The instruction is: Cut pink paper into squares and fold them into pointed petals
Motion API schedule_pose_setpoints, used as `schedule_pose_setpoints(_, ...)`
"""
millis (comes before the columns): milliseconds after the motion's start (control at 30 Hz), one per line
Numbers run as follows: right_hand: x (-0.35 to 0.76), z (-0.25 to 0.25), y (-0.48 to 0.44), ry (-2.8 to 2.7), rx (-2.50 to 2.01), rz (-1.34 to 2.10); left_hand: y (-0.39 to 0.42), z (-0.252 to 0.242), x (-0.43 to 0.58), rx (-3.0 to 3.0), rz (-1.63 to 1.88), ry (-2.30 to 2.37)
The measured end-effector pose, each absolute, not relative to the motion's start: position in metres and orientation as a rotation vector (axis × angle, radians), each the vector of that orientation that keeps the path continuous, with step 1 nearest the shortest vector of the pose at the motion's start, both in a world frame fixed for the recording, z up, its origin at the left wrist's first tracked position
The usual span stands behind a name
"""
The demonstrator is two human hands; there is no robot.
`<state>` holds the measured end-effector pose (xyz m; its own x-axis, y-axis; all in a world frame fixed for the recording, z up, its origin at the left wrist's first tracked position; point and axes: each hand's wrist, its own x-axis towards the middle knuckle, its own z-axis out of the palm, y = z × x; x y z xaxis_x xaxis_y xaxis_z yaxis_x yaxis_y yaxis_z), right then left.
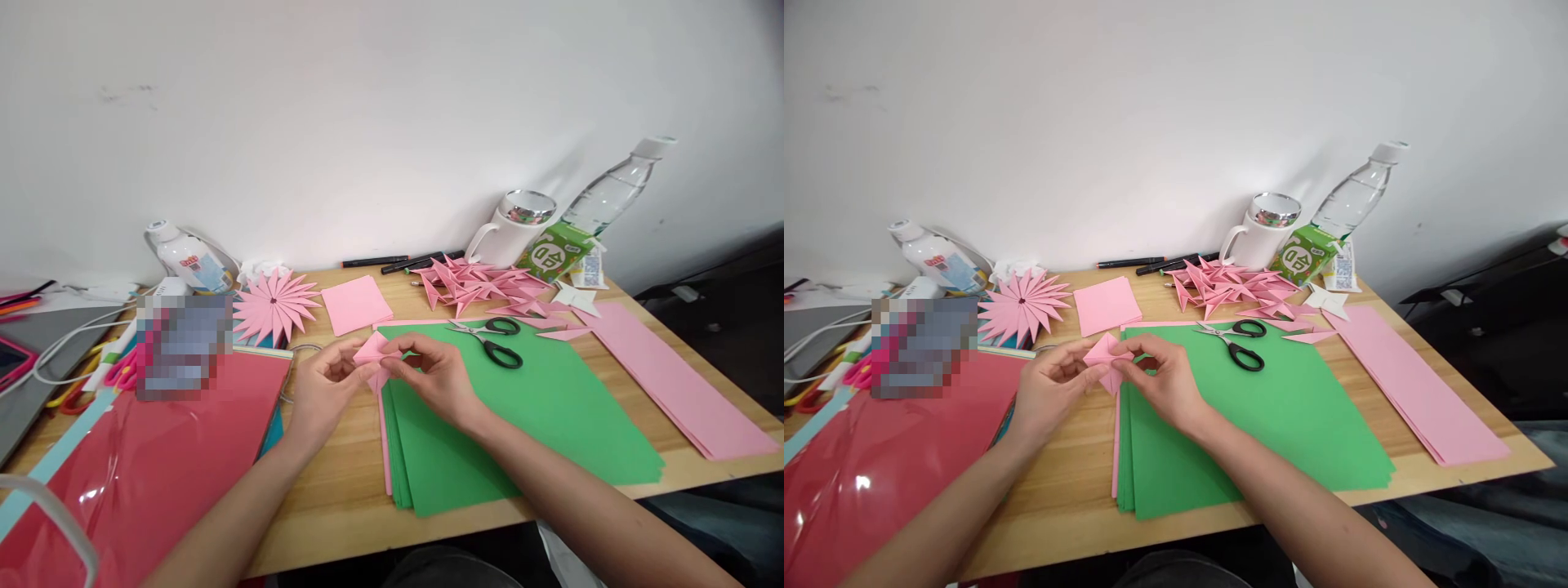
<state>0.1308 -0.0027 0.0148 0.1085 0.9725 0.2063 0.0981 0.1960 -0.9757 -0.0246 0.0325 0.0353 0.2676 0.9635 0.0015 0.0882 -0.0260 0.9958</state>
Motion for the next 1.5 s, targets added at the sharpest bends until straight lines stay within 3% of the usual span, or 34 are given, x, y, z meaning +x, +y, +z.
schedule_pose_setpoints(167, 0.1313, 0.0135, -0.0015, -1.220, -1.186, 0.975, 0.0291, 0.0345, -0.0239, 1.503, 1.142, 1.069)
schedule_pose_setpoints(367, 0.1312, 0.0129, -0.0026, -1.226, -1.181, 0.992, 0.0281, 0.0318, -0.0251, 1.595, 1.108, 1.070)
schedule_pose_setpoints(900, 0.1283, 0.0171, -0.0071, -1.376, -1.123, 0.602, 0.0234, 0.0315, -0.0264, 1.723, 1.315, 1.051)
schedule_pose_setpoints(1267, 0.1283, 0.0165, -0.0070, -1.415, -1.189, 0.489, 0.0237, 0.0287, -0.0265, 1.954, 1.272, 1.020)
schedule_pose_setpoints(1500, 0.1275, 0.0171, -0.0078, -1.455, -1.174, 0.505, 0.0284, 0.0311, -0.0264, 1.717, 1.159, 1.025)
